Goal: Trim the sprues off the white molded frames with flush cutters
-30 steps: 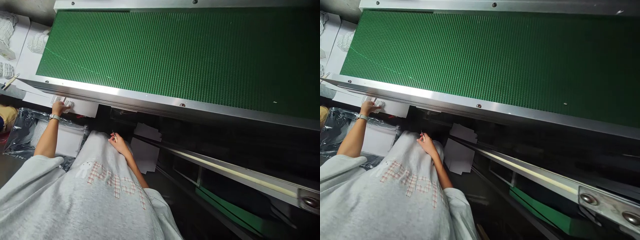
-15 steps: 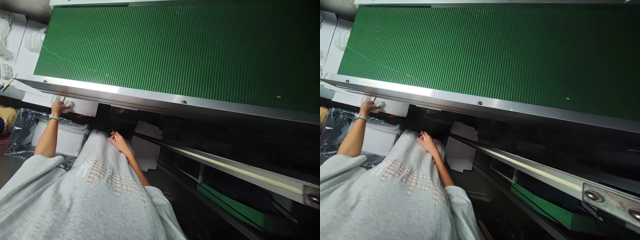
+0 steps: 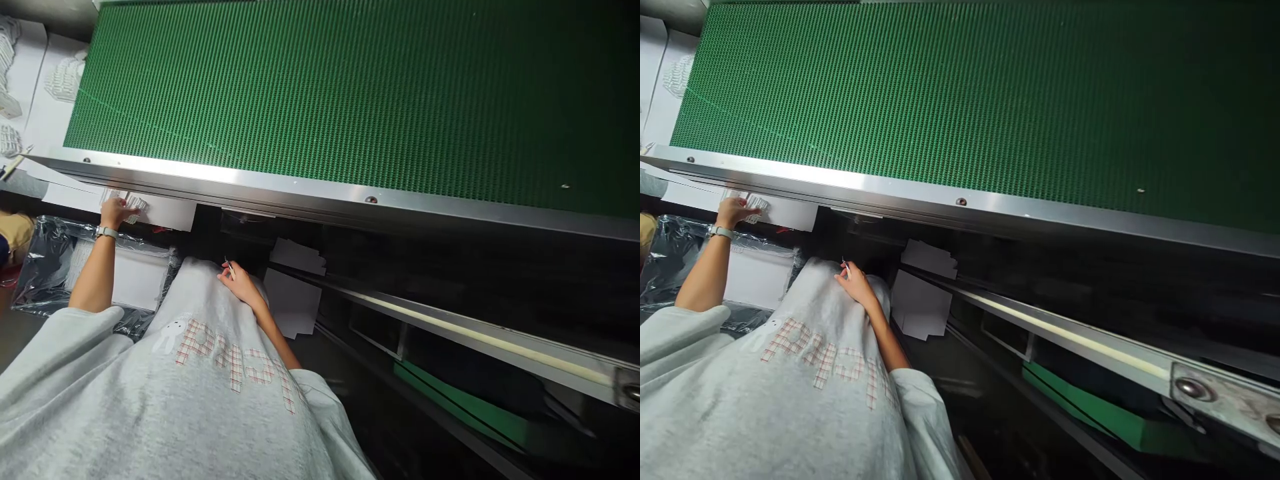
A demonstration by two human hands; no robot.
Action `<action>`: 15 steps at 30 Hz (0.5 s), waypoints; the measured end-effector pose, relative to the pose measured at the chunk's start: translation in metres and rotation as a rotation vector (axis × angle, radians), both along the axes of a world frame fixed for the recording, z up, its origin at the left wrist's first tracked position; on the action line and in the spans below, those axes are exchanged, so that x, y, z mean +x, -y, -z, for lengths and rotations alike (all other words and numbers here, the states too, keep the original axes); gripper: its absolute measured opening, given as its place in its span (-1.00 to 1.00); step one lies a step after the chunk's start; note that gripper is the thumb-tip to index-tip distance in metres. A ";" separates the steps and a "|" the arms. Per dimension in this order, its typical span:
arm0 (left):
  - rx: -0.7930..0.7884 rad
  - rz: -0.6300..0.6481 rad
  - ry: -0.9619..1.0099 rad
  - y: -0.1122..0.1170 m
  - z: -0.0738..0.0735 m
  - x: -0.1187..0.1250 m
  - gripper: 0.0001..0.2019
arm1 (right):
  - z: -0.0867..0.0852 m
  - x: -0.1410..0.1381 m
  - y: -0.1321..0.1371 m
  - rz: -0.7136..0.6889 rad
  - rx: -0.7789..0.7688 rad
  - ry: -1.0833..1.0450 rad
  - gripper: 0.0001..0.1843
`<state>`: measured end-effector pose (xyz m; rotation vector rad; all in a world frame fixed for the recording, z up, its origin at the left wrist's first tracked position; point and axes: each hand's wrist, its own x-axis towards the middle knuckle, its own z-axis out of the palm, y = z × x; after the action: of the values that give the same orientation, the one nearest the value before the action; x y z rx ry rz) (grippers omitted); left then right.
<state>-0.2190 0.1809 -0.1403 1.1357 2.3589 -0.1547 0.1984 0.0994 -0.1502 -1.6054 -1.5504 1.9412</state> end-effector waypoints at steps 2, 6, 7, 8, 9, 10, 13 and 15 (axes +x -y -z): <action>-0.047 -0.023 -0.047 -0.002 0.001 0.002 -0.62 | 0.000 0.001 0.000 0.001 0.003 0.001 -0.69; -0.094 -0.025 -0.084 -0.006 0.001 0.004 -0.62 | 0.001 0.002 0.001 0.008 0.000 0.010 -0.69; -0.099 -0.022 -0.087 -0.006 0.001 0.003 -0.62 | 0.002 0.002 0.001 0.010 -0.001 0.012 -0.69; -0.103 -0.018 -0.089 -0.007 0.001 0.003 -0.61 | 0.002 0.003 0.001 0.011 -0.002 0.013 -0.69; -0.106 -0.014 -0.090 -0.007 0.001 0.003 -0.61 | 0.002 0.003 0.001 0.012 -0.001 0.014 -0.68; -0.108 -0.010 -0.090 -0.007 0.002 0.002 -0.61 | 0.002 0.003 0.001 0.013 0.000 0.014 -0.68; -0.106 0.008 -0.084 -0.007 0.003 -0.001 -0.62 | 0.002 0.004 0.002 0.016 0.002 0.018 -0.68; -0.090 0.031 -0.069 -0.007 0.003 -0.002 -0.62 | 0.002 0.004 0.002 0.018 0.001 0.020 -0.69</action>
<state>-0.2214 0.1883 -0.1436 1.1410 2.3694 -0.3131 0.2023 0.0977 -0.1520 -1.6378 -1.5382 1.9205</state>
